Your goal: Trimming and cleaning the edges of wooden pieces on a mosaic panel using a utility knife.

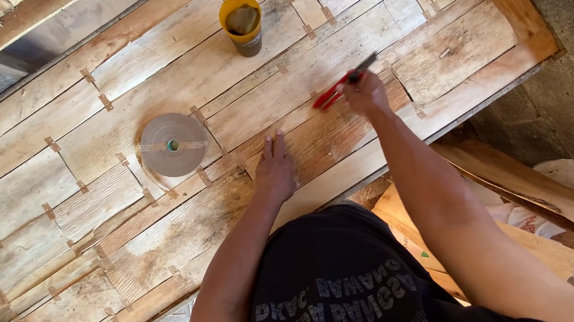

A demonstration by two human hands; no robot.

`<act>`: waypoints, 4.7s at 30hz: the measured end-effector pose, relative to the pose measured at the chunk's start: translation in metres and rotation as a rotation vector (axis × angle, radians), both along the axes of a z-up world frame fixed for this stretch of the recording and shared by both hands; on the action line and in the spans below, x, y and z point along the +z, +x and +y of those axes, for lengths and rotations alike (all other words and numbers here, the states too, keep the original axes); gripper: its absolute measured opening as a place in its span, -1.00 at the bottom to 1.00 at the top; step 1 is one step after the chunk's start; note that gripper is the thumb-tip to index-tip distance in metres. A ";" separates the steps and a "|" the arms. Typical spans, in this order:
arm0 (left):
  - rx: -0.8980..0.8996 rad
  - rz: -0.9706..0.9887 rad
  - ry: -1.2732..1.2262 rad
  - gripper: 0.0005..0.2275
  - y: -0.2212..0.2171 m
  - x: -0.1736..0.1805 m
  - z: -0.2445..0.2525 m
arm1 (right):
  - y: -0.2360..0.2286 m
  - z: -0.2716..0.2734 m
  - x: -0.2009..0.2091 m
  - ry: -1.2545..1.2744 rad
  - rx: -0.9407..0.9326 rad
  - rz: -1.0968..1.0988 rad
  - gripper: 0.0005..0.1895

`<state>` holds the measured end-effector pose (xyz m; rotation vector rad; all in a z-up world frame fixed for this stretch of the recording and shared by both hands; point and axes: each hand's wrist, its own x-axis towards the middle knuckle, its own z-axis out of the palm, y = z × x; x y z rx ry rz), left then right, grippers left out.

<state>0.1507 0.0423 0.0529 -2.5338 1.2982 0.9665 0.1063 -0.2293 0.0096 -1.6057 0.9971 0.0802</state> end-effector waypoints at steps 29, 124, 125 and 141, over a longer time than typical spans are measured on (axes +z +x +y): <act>-0.038 0.066 0.053 -0.14 0.007 0.022 -0.003 | -0.027 -0.003 -0.010 -0.182 -0.149 -0.019 -0.77; -0.023 0.050 0.118 -0.31 0.002 0.023 -0.012 | -0.020 -0.066 -0.068 -0.359 -0.467 -0.402 -0.68; -0.023 0.055 0.119 -0.31 0.001 0.023 -0.010 | -0.020 -0.063 -0.054 -0.372 -0.455 -0.339 -0.69; -0.033 0.089 0.152 -0.30 0.004 0.035 -0.013 | -0.019 -0.013 0.025 -0.249 0.187 0.147 -0.77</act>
